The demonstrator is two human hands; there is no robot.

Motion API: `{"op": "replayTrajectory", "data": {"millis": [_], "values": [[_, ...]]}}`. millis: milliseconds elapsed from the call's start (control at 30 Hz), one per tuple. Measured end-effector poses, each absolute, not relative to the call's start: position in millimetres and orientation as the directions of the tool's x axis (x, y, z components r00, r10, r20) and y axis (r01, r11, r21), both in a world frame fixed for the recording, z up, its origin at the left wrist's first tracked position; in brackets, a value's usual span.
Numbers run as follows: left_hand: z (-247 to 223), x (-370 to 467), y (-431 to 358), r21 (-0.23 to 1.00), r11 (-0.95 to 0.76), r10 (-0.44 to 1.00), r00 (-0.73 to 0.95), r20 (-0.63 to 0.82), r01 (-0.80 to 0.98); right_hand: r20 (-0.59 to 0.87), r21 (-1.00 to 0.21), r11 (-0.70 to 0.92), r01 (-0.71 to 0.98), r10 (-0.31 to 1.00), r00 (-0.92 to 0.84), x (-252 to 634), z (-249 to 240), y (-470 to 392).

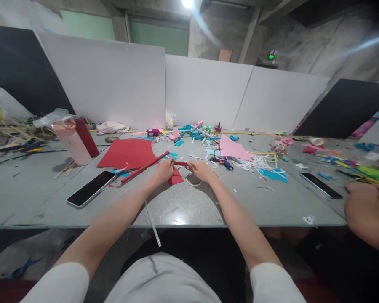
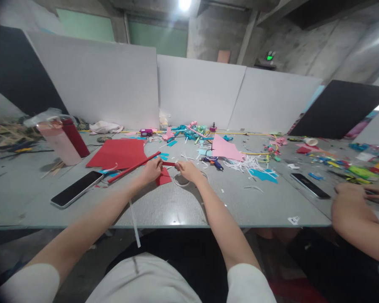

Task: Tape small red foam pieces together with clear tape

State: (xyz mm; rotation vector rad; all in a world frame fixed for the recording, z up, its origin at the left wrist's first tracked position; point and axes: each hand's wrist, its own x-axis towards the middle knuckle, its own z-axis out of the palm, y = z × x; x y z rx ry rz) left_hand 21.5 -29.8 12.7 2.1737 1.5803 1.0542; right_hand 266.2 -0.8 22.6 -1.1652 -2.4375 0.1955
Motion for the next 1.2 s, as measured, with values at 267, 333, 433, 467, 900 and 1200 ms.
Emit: {"op": "replayTrajectory", "data": {"millis": [267, 333, 433, 467, 900, 1200], "values": [[16, 30, -38, 0.609, -0.537, 0.842, 0.321, 0.434, 0.584, 0.327, -0.325, 0.698, 0.638, 0.716, -0.617, 265, 29, -12], [14, 29, -38, 0.585, -0.551, 0.833, 0.345, 0.433, 0.595, 0.334, -0.324, 0.717, 0.618, 0.697, -0.634, 263, 30, -16], [12, 28, -39, 0.575, -0.538, 0.841, 0.352, 0.410, 0.616, 0.330, -0.308, 0.730, 0.610, 0.683, -0.652, 260, 28, -18], [12, 28, -39, 0.573, -0.536, 0.843, 0.352, 0.408, 0.620, 0.323, -0.295, 0.730, 0.617, 0.684, -0.655, 259, 27, -19], [12, 27, -37, 0.549, -0.598, 0.797, 0.363, 0.482, 0.584, 0.299, -0.319, 0.692, 0.648, 0.722, -0.624, 249, 29, -26], [5, 28, -33, 0.480, -0.558, 0.825, 0.386, 0.414, 0.677, 0.295, -0.253, 0.687, 0.681, 0.725, -0.622, 248, 25, -26]]}}
